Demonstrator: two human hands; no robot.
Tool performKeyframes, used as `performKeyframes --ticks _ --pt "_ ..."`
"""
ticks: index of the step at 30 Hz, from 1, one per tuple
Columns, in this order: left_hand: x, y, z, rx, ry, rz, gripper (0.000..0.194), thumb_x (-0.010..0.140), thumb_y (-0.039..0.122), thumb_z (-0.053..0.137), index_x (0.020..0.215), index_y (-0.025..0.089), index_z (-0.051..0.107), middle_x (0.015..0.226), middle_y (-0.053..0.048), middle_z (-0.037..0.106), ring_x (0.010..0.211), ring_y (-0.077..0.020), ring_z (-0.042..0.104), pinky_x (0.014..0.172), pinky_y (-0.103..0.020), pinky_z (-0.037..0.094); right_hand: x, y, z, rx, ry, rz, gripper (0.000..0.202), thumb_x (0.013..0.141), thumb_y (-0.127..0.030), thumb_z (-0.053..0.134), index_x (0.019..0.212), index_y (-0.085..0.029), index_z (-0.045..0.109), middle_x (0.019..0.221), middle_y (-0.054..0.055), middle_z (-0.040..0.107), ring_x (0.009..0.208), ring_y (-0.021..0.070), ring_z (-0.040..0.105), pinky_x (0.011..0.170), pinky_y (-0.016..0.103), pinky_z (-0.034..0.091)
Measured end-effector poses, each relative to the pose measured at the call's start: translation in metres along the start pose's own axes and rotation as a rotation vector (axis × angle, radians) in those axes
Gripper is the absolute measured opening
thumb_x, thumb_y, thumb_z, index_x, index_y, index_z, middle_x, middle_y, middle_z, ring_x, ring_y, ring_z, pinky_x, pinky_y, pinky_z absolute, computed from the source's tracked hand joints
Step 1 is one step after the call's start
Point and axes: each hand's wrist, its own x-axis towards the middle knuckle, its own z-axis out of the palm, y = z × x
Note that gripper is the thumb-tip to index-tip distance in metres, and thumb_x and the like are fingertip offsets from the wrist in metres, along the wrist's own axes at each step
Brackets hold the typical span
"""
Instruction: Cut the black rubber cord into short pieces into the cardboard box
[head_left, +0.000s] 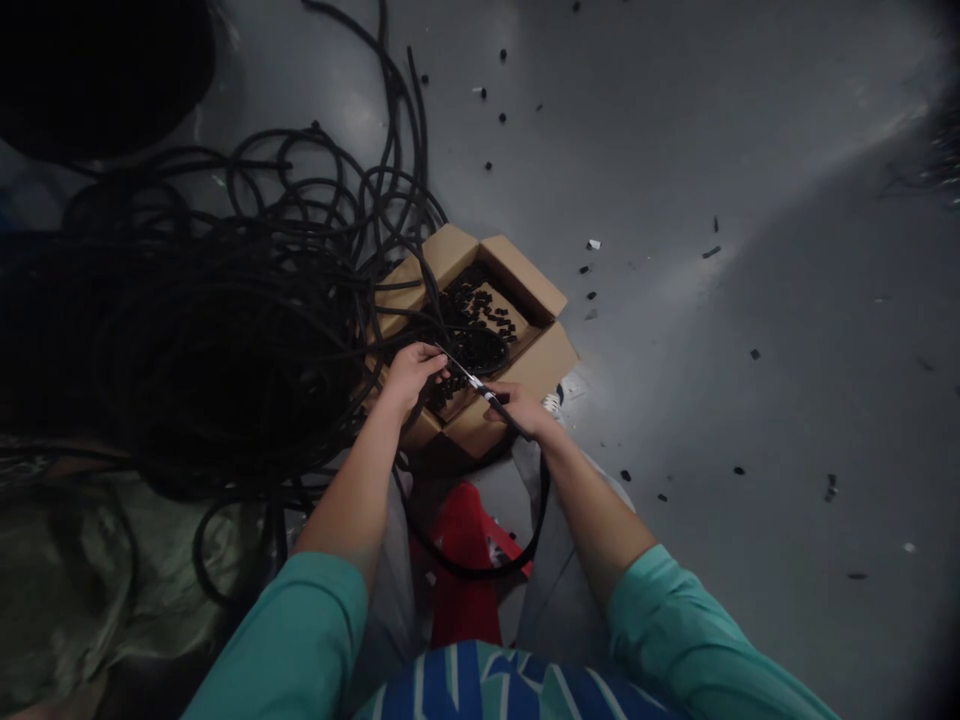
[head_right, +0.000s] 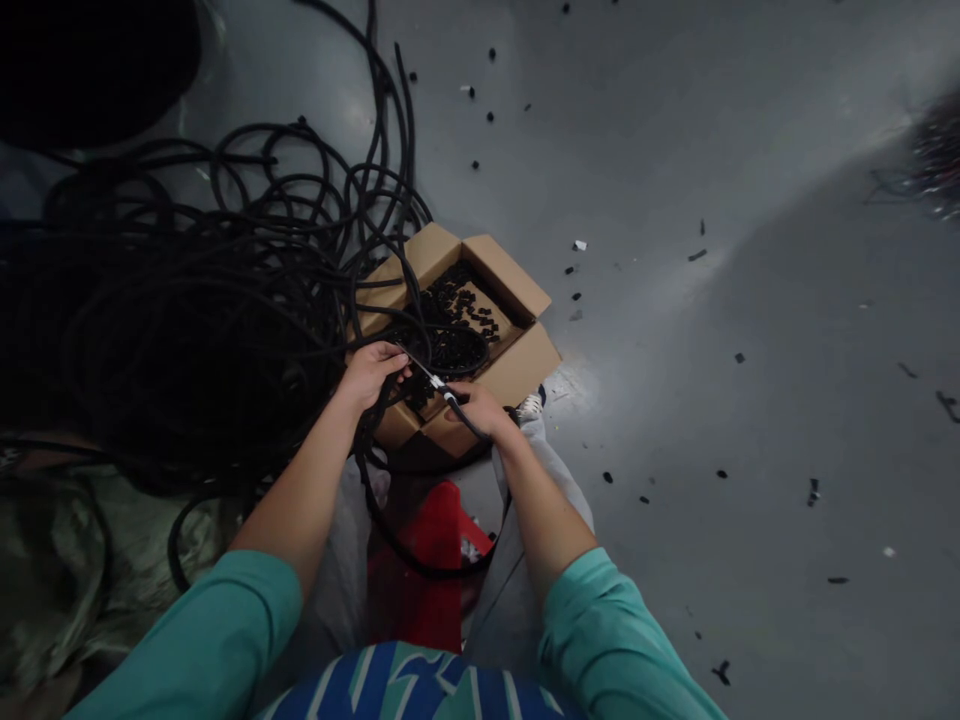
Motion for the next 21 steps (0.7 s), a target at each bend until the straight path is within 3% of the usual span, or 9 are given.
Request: performKeyframes --ticks 5,10,16,21 --pt "0.002 -0.003 -0.001 0.06 -0.006 -0.022 0.017 0.064 0.022 0.064 0.069 0.011 0.051 0.057 0.001 0.056 0.042 -0.0064 0.05 0.041 -0.019 0.037 0.0 -0.003 0.003 -0.048 0.039 0.006 0.03 0.052 -0.016 0.06 0.082 -0.015 0.066 0.067 -0.004 0.053 0.065 0.0118 0.045 0.061 0.021 0.034" --pt "0.006 -0.009 -0.002 0.105 0.01 0.086 0.015 0.065 0.022 0.062 0.069 0.013 0.051 0.056 0.002 0.055 0.041 -0.0049 0.046 0.039 -0.018 0.034 -0.003 -0.009 0.006 -0.058 0.052 -0.013 0.02 0.052 -0.019 0.061 0.072 -0.014 0.063 0.059 -0.005 0.046 0.058 0.0089 0.041 0.056 0.02 0.031" --pt "0.008 -0.012 -0.009 0.252 0.007 0.201 0.008 0.067 0.021 0.058 0.066 0.014 0.053 0.052 0.003 0.053 0.041 -0.005 0.045 0.044 -0.018 0.034 -0.005 -0.008 0.006 0.095 -0.07 0.108 0.039 0.055 -0.028 0.062 0.091 -0.013 0.06 0.049 -0.008 0.039 0.042 0.006 0.035 0.043 0.019 0.028" --pt "0.009 -0.013 -0.013 0.299 -0.07 0.156 0.009 0.064 0.021 0.06 0.064 0.014 0.054 0.051 0.002 0.054 0.039 -0.0051 0.043 0.042 -0.018 0.031 -0.005 -0.008 0.007 0.126 -0.078 0.123 0.042 0.05 -0.024 0.065 0.091 -0.014 0.061 0.051 -0.008 0.042 0.043 0.0049 0.037 0.042 0.018 0.029"
